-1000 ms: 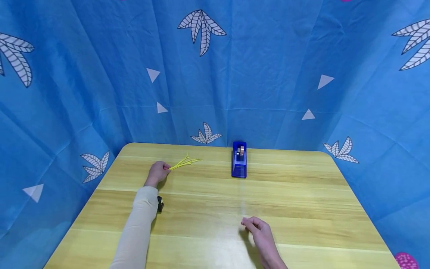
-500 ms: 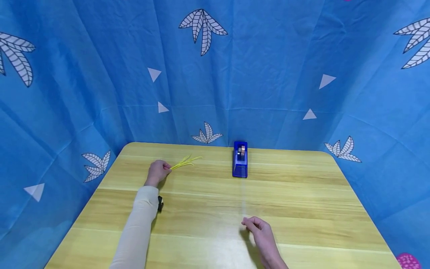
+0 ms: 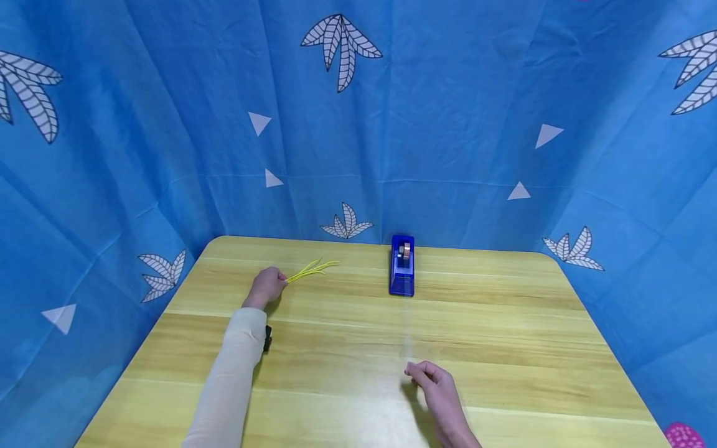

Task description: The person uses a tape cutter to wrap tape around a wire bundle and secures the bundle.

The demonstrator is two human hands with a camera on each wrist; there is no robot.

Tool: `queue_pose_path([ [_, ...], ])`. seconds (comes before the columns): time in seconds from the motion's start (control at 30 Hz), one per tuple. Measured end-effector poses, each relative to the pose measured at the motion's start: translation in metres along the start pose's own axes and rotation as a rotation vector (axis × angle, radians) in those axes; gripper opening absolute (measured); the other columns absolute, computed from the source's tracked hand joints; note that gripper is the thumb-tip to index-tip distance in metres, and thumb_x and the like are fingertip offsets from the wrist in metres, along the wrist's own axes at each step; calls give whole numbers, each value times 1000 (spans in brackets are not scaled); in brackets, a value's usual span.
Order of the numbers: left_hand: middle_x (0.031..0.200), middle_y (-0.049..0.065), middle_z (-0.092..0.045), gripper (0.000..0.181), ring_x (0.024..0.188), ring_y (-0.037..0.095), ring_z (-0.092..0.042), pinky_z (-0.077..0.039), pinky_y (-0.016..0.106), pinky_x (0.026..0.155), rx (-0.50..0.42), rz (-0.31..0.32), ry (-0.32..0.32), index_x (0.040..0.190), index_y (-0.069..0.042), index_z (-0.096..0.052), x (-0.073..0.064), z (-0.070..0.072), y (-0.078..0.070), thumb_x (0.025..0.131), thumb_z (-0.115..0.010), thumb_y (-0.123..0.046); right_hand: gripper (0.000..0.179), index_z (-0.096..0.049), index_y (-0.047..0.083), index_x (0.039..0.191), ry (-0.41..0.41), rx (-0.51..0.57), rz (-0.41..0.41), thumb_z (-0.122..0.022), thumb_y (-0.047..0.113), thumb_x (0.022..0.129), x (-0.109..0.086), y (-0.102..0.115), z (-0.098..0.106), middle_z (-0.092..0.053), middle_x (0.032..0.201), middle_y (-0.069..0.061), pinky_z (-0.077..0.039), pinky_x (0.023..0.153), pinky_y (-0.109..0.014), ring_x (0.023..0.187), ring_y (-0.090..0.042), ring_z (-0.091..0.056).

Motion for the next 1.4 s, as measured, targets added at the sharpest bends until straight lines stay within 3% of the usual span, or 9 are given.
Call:
queue_pose_path([
  [0.3, 114, 25, -69, 22, 108, 41, -65, -54, 52, 99, -1, 10, 25, 116, 9, -66, -3, 4, 2, 103, -60, -7, 27, -68, -2, 93, 0, 7, 7, -65, 23, 102, 0, 1, 0, -65, 95, -4, -42, 89, -33, 97, -21, -56],
  [0.7, 112, 25, -70, 20, 105, 40, -66, -54, 52, 97, -6, -12, -16, 113, 9, -68, 0, 6, 1, 102, -62, -7, 28, -68, 0, 90, -13, -8, 15, -64, 25, 103, 1, 3, 3, -66, 93, -4, -43, 89, -31, 98, -19, -57],
  [1.0, 102, 22, -72, 15, 93, 35, -66, -56, 50, 88, -21, -15, -54, 106, 6, -71, -7, 6, 2, 100, -65, -7, 28, -68, 0, 92, 7, 4, -3, -65, 26, 101, 0, 0, 2, -66, 96, -4, -42, 92, -32, 105, -21, -57],
  [1.2, 102, 20, -72, 16, 94, 35, -67, -55, 50, 89, -8, -29, -75, 107, 5, -71, -8, 6, 2, 101, -65, -9, 28, -68, 0, 92, 7, 0, 3, -65, 26, 102, 0, 1, 2, -66, 97, -5, -42, 91, -32, 104, -21, -57],
  [1.3, 98, 20, -72, 15, 88, 33, -67, -56, 49, 86, -39, -29, -72, 107, 6, -70, -8, 8, 2, 101, -64, -7, 28, -68, 0, 92, 7, 2, 3, -65, 25, 102, 0, 1, 2, -65, 96, -5, -42, 91, -32, 103, -21, -57],
  [1.4, 89, 18, -72, 13, 77, 26, -66, -56, 40, 76, -124, -12, -56, 106, 6, -69, -10, 8, 4, 102, -63, -4, 27, -68, 0, 91, 7, 4, 2, -65, 25, 102, -1, 1, 2, -65, 95, -5, -42, 90, -32, 101, -21, -57],
])
Point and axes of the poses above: each hand's wrist, its own x-axis towards the middle knuckle, its own z-axis out of the back of the hand, y = z × x, the point moved 1 cm from there along x, towards the middle knuckle
